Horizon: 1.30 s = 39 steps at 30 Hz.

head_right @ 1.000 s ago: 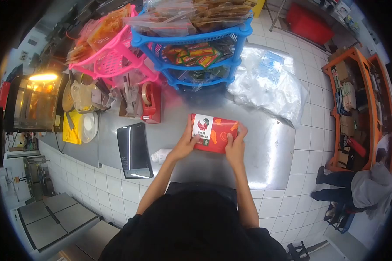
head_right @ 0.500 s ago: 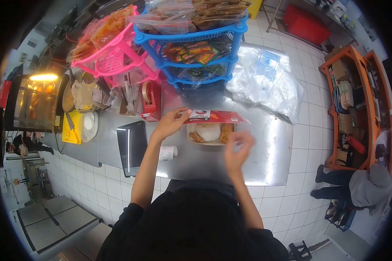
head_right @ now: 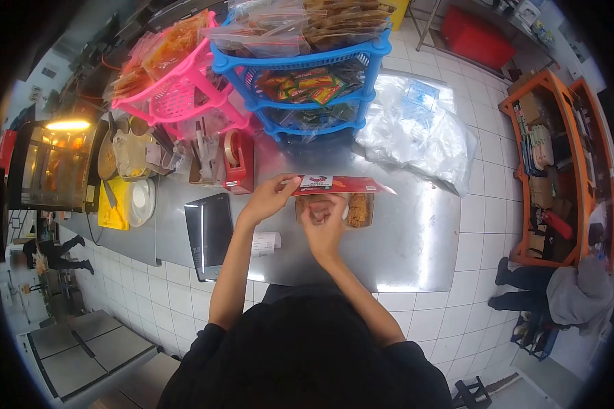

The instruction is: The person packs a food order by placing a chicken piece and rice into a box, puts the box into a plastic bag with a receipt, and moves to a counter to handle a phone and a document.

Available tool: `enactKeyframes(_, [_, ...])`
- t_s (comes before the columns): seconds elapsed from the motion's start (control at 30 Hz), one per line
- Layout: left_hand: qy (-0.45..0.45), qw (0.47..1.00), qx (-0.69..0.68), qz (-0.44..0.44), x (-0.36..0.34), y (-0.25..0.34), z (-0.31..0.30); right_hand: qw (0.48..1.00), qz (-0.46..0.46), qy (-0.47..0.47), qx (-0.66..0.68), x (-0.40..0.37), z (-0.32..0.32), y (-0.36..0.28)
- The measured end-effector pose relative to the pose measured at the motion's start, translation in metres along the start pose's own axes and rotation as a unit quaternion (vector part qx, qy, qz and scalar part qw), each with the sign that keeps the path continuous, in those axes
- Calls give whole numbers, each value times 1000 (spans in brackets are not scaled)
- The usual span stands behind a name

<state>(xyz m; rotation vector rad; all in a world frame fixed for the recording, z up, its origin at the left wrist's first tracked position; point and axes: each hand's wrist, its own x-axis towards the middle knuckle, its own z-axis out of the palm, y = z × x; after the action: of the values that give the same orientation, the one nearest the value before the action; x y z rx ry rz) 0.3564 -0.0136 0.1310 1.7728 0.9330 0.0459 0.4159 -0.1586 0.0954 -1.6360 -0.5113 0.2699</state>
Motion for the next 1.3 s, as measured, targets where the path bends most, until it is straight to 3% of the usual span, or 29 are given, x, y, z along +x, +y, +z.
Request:
enactKeyframes(0.1, [-3, 1000, -7, 9, 1, 1, -1, 998, -62, 20, 22, -6, -1, 16])
enactKeyframes(0.23, [-7, 1000, 10, 0, -5, 12, 1, 998, -19, -57, -18, -16, -14, 25])
enactKeyframes(0.37, [1, 999, 30, 34, -7, -2, 10, 973, -177, 8, -148, -18, -64, 4])
enactKeyframes(0.43, [-2, 996, 60, 59, -5, -18, 22, 942, -257, 102, -191, -4, -89, -6])
enactKeyframes(0.47, [7, 995, 80, 61, -6, -26, 30, 941, -257, 103, -193, 6, -97, -16])
enactKeyframes(0.53, [17, 993, 99, 63, -6, -34, 47, 906, -218, 87, -352, 39, -105, -42])
enactKeyframes(0.57, [7, 997, 57, 49, -6, -36, 55, 906, -218, 87, -353, 46, -106, -34])
enactKeyframes(0.6, [-3, 999, 16, 37, -4, -39, 62, 961, -85, 15, -261, 50, -104, -17])
enactKeyframes(0.67, [6, 995, -36, 91, 3, -59, 76, 980, 142, -106, -90, 53, -96, 23])
enactKeyframes(0.7, [13, 986, -88, 138, 1, -65, 81, 981, 140, -104, -87, 50, -94, 36])
enactKeyframes(0.73, [13, 986, -82, 141, -4, -60, 83, 984, 105, -84, -117, 46, -91, 45])
enactKeyframes(0.77, [20, 979, -172, 103, -8, -53, 86, 985, 67, -64, -146, 45, -89, 52])
enactKeyframes(0.8, [29, 962, -262, 66, -7, -44, 88, 984, 129, -67, -102, 52, -96, 55])
enactKeyframes(0.83, [34, 963, -258, 69, -7, -40, 88, 985, 125, -69, -96, 59, -101, 52])
enactKeyframes(0.9, [126, 985, -99, 71, -7, -33, 88, 972, 218, -83, -16, 72, -112, 46])
enactKeyframes(0.93, [212, 965, -27, 154, 1, -45, 93, 979, 182, -89, -24, 75, -112, 47])
enactKeyframes(1.03, [214, 972, -39, 83, -4, -45, 88, 968, 153, -143, -139, 82, -119, 40])
enactKeyframes(1.13, [225, 973, -8, 53, -19, -23, 69, 981, 128, -117, -82, 89, -127, 39])
enactKeyframes(1.3, [178, 982, 9, 55, -17, -24, 57, 974, 125, -156, -108, 91, -122, 49])
